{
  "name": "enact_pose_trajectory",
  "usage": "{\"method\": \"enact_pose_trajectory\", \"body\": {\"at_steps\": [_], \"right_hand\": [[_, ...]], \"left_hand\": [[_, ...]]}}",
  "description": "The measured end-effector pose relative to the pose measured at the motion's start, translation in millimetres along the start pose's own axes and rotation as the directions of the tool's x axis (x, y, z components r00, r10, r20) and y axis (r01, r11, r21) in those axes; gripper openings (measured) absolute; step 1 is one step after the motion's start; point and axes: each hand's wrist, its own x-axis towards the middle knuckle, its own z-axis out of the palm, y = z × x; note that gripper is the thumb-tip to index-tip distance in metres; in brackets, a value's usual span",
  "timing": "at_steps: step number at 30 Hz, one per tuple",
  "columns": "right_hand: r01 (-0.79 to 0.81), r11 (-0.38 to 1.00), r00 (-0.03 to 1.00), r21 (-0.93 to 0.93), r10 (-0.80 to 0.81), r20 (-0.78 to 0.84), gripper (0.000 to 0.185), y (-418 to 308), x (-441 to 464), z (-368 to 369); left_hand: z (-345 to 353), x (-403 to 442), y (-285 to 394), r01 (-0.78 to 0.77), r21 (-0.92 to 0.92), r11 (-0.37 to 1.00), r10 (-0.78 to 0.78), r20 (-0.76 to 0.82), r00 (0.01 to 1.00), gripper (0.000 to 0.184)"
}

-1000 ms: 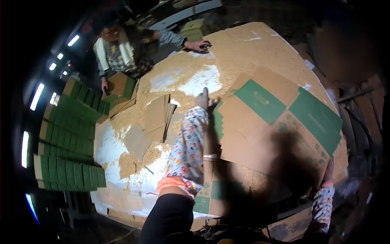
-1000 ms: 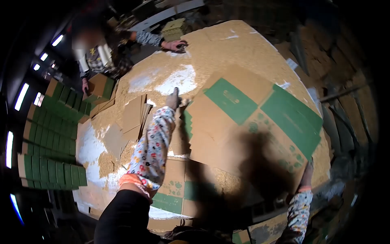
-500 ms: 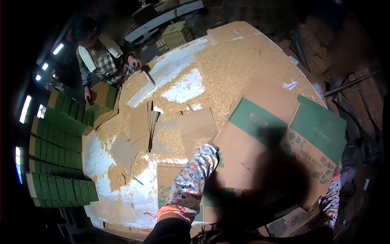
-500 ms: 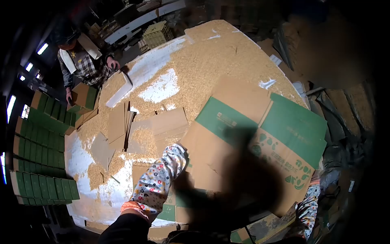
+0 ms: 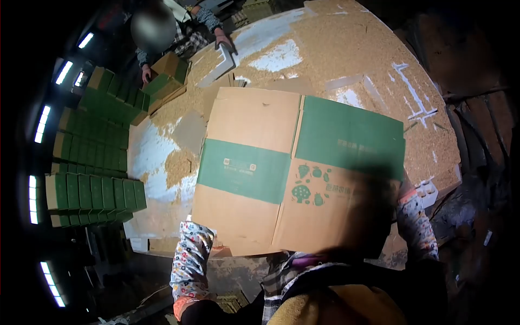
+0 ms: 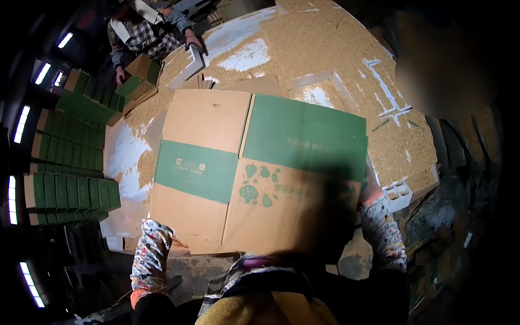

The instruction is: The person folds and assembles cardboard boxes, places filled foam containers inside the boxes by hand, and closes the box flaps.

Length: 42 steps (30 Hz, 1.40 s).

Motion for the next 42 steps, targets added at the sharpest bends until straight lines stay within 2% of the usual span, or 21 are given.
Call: {"method": "enact_pose_trajectory", "body": {"at_steps": [3, 6, 7, 9, 11, 13, 14, 15, 16, 18, 20, 22, 23, 24, 26, 28, 30, 32, 35, 38, 42], "right_hand": [[-0.015, 0.998, 0.998, -0.062, 0.011, -0.056, 0.047, -9.5, -26.4, 23.1], [-0.010, 0.949, 0.998, -0.315, -0.012, -0.067, 0.057, -8.5, -84.4, 44.0], [0.012, 0.896, 0.999, -0.443, -0.033, -0.040, 0.068, -2.7, -107.2, 52.6], [0.094, 0.831, 0.995, -0.548, -0.102, 0.017, 0.071, -18.3, -163.0, 103.3], [0.156, 0.817, 0.988, -0.555, -0.137, 0.077, 0.071, -28.3, -190.2, 137.3], [0.003, 0.859, 1.000, -0.513, -0.003, 0.001, 0.065, -45.8, -206.8, 145.9], [0.049, 0.957, 0.997, -0.284, -0.030, 0.074, 0.056, -41.9, -201.7, 122.5], [0.062, 0.997, 0.988, -0.035, -0.056, 0.145, 0.048, -38.0, -196.7, 99.1], [-0.167, 0.902, 0.979, 0.398, 0.104, 0.176, 0.044, -76.9, -204.4, 92.5], [-0.158, 0.822, 0.976, 0.547, 0.045, 0.214, 0.048, -106.9, -194.1, 73.7], [-0.100, 0.852, 0.968, 0.514, -0.036, 0.248, 0.054, -120.9, -189.0, 71.4], [-0.055, 0.895, 0.954, 0.443, -0.083, 0.287, 0.056, -111.7, -194.5, 68.7], [-0.076, 0.944, 0.944, 0.321, -0.035, 0.327, 0.050, -99.7, -196.4, 66.5], [0.150, 0.987, 0.920, -0.053, -0.120, 0.374, 0.043, -85.6, -191.2, 60.7], [0.039, 0.996, 0.964, -0.083, -0.016, 0.266, 0.039, -62.8, -179.3, 64.1], [0.469, 0.871, 0.880, -0.147, -0.448, 0.157, 0.037, -76.9, -177.6, 57.1], [0.544, 0.837, 0.834, 0.064, -0.547, 0.065, 0.035, -116.1, -178.2, 55.9], [0.491, 0.812, 0.860, 0.314, -0.510, -0.025, 0.033, -148.9, -173.6, 66.8], [0.553, 0.833, 0.828, -0.001, -0.550, -0.111, 0.034, -174.6, -149.2, 71.2], [0.812, 0.158, 0.233, -0.562, -0.970, 0.065, 0.035, -174.8, -85.3, 93.6], [0.868, 0.272, 0.442, -0.415, -0.804, 0.398, 0.029, -239.8, -77.3, 100.1]], "left_hand": [[-9.2, 20.2, -11.3, 0.073, -0.062, 0.995, -0.072, 0.018, 0.997, 0.079], [-5.1, 13.0, -12.2, 0.158, 0.125, 0.980, -0.193, 0.364, 0.911, 0.070], [-4.1, 3.7, -22.3, -0.209, 0.385, 0.899, -0.023, 0.517, 0.856, 0.060], [-6.0, -10.0, -56.9, -0.695, 0.645, 0.317, 0.197, 0.672, 0.714, 0.056], [-9.4, -33.9, -76.3, -0.652, 0.748, 0.125, 0.274, 0.605, 0.747, 0.072], [-7.6, -76.1, -36.9, -0.538, 0.762, 0.360, 0.214, 0.494, 0.843, 0.096], [-19.5, -77.4, -16.9, -0.691, 0.665, 0.282, 0.276, 0.634, 0.723, 0.087], [-36.8, -66.0, 6.2, -0.890, 0.452, 0.058, 0.368, 0.819, 0.440, 0.082], [-49.4, -59.6, 27.2, -0.965, 0.190, -0.179, 0.376, 0.920, 0.111, 0.077], [-49.4, -102.6, 77.7, -0.717, 0.268, 0.644, 0.253, 0.809, 0.530, 0.069], [-49.5, -118.5, 85.8, -0.448, 0.233, 0.863, 0.148, 0.731, 0.666, 0.074], [-46.9, -116.9, 53.8, -0.502, 0.269, 0.822, 0.201, 0.688, 0.698, 0.075], [-43.7, -120.3, 28.3, -0.300, 0.181, 0.937, 0.111, 0.659, 0.744, 0.075], [-26.5, -147.3, 22.7, -0.169, 0.217, 0.961, 0.019, 0.561, 0.827, 0.075], [-19.4, -143.0, -10.3, -0.322, 0.347, 0.881, 0.090, 0.544, 0.834, 0.074], [-25.0, -146.2, -8.0, -0.547, 0.448, 0.707, 0.261, 0.553, 0.791, 0.078], [-13.5, -186.0, 21.0, -0.762, 0.510, 0.399, 0.517, 0.561, 0.646, 0.070], [-3.9, -214.0, 59.5, -0.754, 0.395, 0.524, 0.460, 0.614, 0.642, 0.056], [-1.7, -231.1, 95.9, -0.581, 0.468, 0.666, 0.382, 0.455, 0.804, 0.034], [17.8, -182.2, 129.1, -0.443, 0.273, 0.854, 0.373, 0.274, 0.887, 0.041], [32.0, -152.1, 194.8, -0.397, 0.564, 0.724, 0.284, 0.281, 0.917, 0.036]]}}
